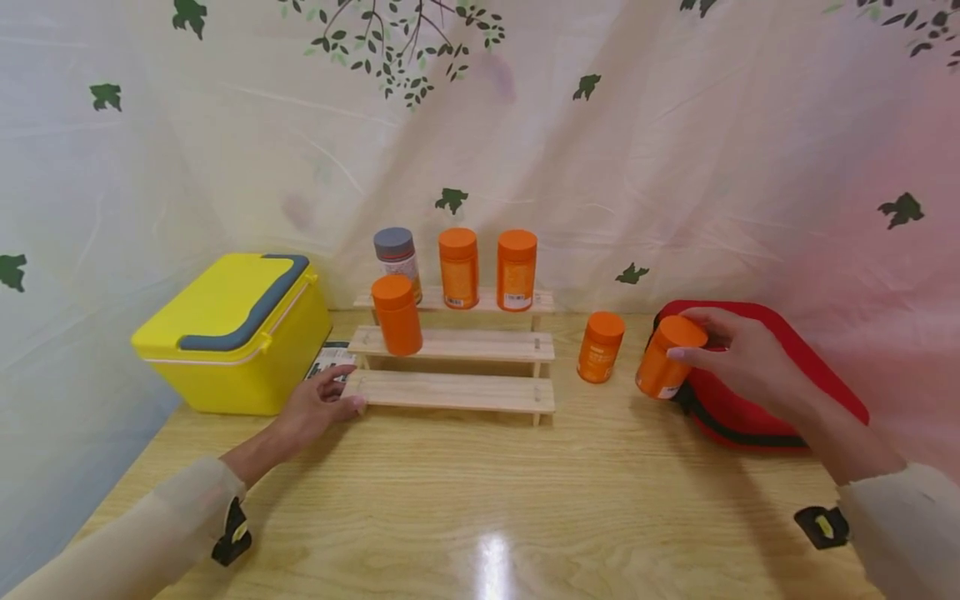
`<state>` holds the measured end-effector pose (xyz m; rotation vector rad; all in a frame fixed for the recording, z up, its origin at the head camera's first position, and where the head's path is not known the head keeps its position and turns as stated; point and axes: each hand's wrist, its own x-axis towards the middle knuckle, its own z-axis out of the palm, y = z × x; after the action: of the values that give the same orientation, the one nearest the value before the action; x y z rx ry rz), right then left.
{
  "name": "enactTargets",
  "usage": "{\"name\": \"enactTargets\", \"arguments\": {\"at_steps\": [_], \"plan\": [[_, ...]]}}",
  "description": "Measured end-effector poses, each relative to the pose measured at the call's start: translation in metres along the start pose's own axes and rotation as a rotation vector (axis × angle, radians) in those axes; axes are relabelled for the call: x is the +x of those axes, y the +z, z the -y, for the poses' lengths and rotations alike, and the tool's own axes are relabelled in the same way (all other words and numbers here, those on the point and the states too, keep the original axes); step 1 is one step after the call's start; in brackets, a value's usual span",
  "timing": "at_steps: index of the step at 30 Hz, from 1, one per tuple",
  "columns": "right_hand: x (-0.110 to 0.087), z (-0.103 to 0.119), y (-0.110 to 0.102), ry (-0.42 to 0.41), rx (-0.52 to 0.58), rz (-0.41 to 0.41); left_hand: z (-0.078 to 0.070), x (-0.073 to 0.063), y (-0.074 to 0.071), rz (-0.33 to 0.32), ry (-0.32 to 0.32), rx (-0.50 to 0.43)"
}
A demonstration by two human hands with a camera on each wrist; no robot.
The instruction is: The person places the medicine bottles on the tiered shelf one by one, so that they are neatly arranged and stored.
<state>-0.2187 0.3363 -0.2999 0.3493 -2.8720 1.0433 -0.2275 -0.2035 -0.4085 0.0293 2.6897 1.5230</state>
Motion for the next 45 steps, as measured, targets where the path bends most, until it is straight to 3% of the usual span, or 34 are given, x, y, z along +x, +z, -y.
{"name": "enactTargets", "arguments": {"at_steps": [12,20,37,45], "plan": [[-0.001,0.044,0.013,-0.042,0.011,0.032,0.0,0.0,-0.001,0.005,0.01,0.006],[0.012,0.065,0.029,-0.095,0.104,0.113,0.001,0.0,0.001,0.007,0.012,-0.016],[0.042,0.103,0.046,-0.154,0.139,0.201,-0.001,0.0,0.0,-0.004,-0.01,0.014],[0.062,0.12,0.064,-0.181,0.181,0.184,-0.001,-0.001,-0.001,-0.011,-0.016,0.024]]}}
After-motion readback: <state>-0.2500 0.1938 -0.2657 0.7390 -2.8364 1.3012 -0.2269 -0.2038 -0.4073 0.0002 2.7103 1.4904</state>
